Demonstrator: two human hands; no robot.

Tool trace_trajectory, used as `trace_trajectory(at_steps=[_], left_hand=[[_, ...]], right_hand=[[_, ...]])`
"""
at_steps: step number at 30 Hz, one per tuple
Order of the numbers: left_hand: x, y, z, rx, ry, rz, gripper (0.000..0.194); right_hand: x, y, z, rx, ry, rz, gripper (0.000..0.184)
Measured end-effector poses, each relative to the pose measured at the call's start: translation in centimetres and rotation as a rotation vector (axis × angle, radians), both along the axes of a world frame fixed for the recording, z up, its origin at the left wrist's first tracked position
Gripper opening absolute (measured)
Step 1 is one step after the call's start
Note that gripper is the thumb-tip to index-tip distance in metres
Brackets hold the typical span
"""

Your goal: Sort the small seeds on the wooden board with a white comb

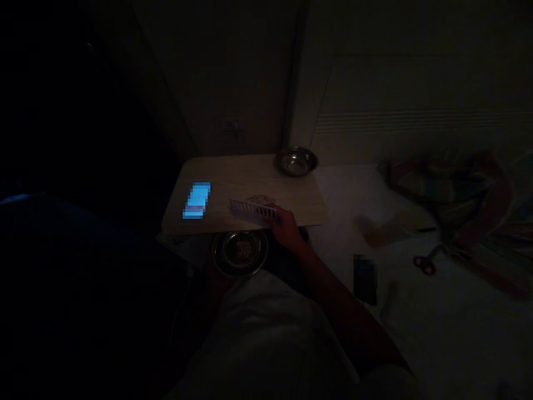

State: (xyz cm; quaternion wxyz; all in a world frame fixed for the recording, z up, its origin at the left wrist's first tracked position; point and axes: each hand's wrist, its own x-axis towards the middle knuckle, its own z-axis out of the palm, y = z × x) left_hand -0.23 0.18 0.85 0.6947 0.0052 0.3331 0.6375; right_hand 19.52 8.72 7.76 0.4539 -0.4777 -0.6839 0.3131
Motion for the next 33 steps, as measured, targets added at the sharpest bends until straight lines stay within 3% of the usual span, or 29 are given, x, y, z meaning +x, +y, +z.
trace_trajectory(at_steps=[8, 15, 23, 29, 33], left_hand=[[-0.1, 0.0, 0.0, -0.041, -0.025, -0.058, 0.063], [0.1, -0.1, 0.4, -0.01, 0.003, -0.025, 0.056], [0.0, 0.0, -1.0, -0.014, 0.047, 0.001, 0.052], [0.1, 0.1, 0.1, -0.019, -0.056, 0.013, 0.054], [0.1, 0.0, 0.8, -0.064, -0.124, -0.025, 0.057]], right_hand=[[0.0, -0.4, 0.3, 0.006, -0.01, 0.019, 0.027], [0.6, -0.8, 0.1, -0.002, -0.021, 0.02, 0.028], [0.7, -1.7, 0.5, -0.022, -0.02, 0.031, 0.026], [0.6, -3.0, 0.4, -0.112, 0.017, 0.076, 0.023], [-0.2, -2.6, 0.1, -0.114, 0.154, -0.081, 0.026]])
